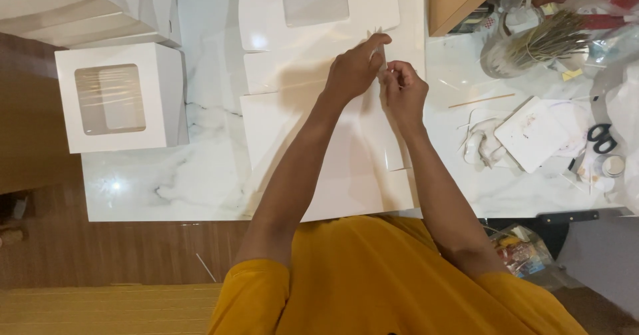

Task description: Assemble cardboard cake boxes with clear windows.

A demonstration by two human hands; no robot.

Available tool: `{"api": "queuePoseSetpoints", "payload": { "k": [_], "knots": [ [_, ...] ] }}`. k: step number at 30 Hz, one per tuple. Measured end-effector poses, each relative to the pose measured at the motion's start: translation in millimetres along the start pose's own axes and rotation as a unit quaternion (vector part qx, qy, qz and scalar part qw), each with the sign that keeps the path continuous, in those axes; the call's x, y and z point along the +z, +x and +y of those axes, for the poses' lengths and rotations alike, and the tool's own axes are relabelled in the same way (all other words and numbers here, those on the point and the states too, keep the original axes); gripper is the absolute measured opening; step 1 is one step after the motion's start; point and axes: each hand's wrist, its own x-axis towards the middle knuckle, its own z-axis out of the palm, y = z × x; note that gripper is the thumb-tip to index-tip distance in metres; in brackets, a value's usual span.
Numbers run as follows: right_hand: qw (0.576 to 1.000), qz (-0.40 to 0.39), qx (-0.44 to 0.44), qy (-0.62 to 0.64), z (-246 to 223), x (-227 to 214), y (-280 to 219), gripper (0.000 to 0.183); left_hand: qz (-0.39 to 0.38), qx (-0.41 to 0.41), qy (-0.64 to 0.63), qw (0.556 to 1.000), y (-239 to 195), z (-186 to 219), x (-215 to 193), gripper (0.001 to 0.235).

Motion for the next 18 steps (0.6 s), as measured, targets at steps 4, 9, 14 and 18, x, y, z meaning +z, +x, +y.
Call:
{"api": "queuePoseSetpoints", "payload": {
  "k": [4, 9, 14, 18],
  "knots": [
    [1.0, -0.008, 0.025, -0.005, -9.6, -0.4, 5.3, 0.003, -0.015, -0.024, -0.001, 1.0, -0.1, -0.7, -6.8, 0.036],
    [0.997, -0.053, -0.002, -0.05, -4.6, -7.2, 12.8, 0.006, -0.046, -0.072, -0.021, 0.996, -2.6, 4.7, -16.2, 0.033],
    [0.997, -0.073, -0.003, -0.031, -4.9, -9.2, 14.7, 0.01, -0.026, -0.053, -0.04, 0.997, 0.7, -9.9, -7.5, 0.032],
    [0.998, -0.062, 0.03, 0.007, 2.5, -9.3, 19.2, 0.011, -0.044, -0.071, -0.036, 0.996, 0.8, -7.7, -8.1, 0.036]
  ]
}}
